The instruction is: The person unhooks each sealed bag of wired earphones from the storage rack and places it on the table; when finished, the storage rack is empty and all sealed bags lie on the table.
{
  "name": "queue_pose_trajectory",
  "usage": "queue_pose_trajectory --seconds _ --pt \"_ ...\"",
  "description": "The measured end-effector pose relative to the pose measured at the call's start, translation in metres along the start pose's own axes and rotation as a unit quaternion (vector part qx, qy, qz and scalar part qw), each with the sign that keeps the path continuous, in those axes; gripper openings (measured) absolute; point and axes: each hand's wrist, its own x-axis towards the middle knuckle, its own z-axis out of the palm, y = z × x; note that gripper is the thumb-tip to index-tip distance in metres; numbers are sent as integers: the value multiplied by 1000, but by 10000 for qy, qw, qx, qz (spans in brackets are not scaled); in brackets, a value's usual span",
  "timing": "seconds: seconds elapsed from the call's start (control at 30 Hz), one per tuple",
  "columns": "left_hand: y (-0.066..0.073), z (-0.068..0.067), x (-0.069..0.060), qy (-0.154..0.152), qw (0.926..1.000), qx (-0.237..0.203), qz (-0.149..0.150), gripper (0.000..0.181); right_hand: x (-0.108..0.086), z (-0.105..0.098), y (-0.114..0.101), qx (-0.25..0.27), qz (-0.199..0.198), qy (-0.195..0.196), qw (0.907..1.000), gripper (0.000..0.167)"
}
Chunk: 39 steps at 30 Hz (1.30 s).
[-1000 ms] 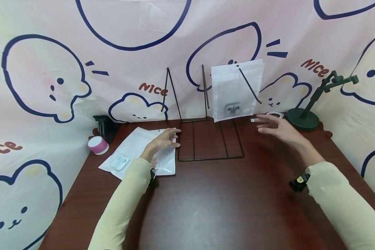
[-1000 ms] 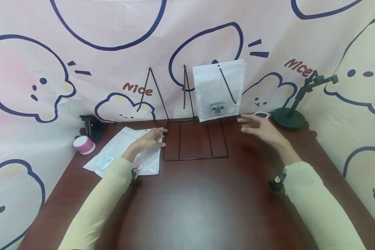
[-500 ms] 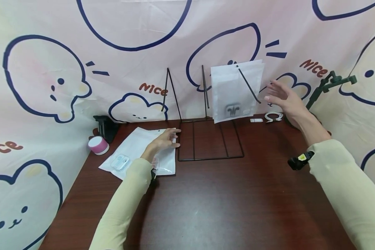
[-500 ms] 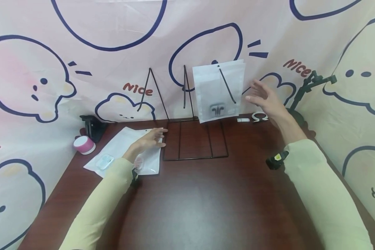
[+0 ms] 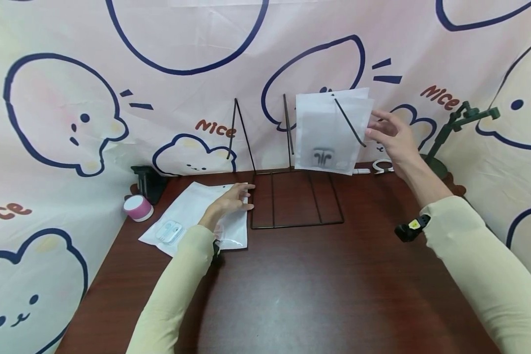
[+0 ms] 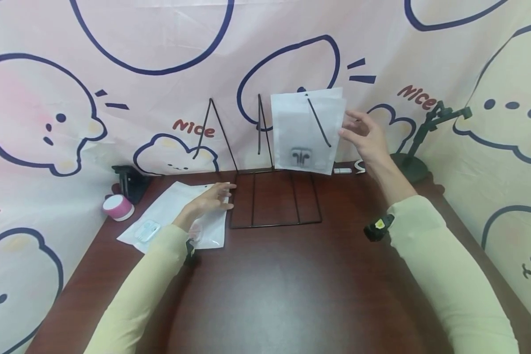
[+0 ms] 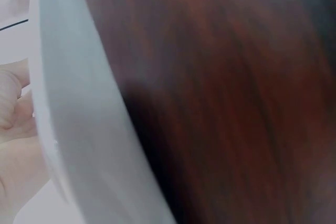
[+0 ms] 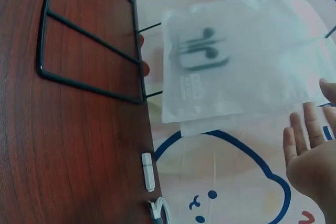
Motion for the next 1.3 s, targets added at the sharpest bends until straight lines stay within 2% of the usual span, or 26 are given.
queue_pose_trajectory --seconds 0.13,0.37,0.53,0.9,1.3 --pt "0 0 -1 -4 10000 25 -36 67 -1 6 -4 449 -221 100 9987 50" --pt "-4 -1 1 16 9999 -56 -119 69 0 19 -14 221 -298 0 9993 46" --pt "-1 0 0 4 10000 -59 -62 69 -6 26 -19 345 -373 162 9986 42" --pt "-4 -1 2 24 9999 -83 -102 69 -36 24 -30 389 -249 541 9975 40" --pt "-3 -1 2 -11 10000 -82 -23 69 -70 9 -29 951 -306 408 9942 44"
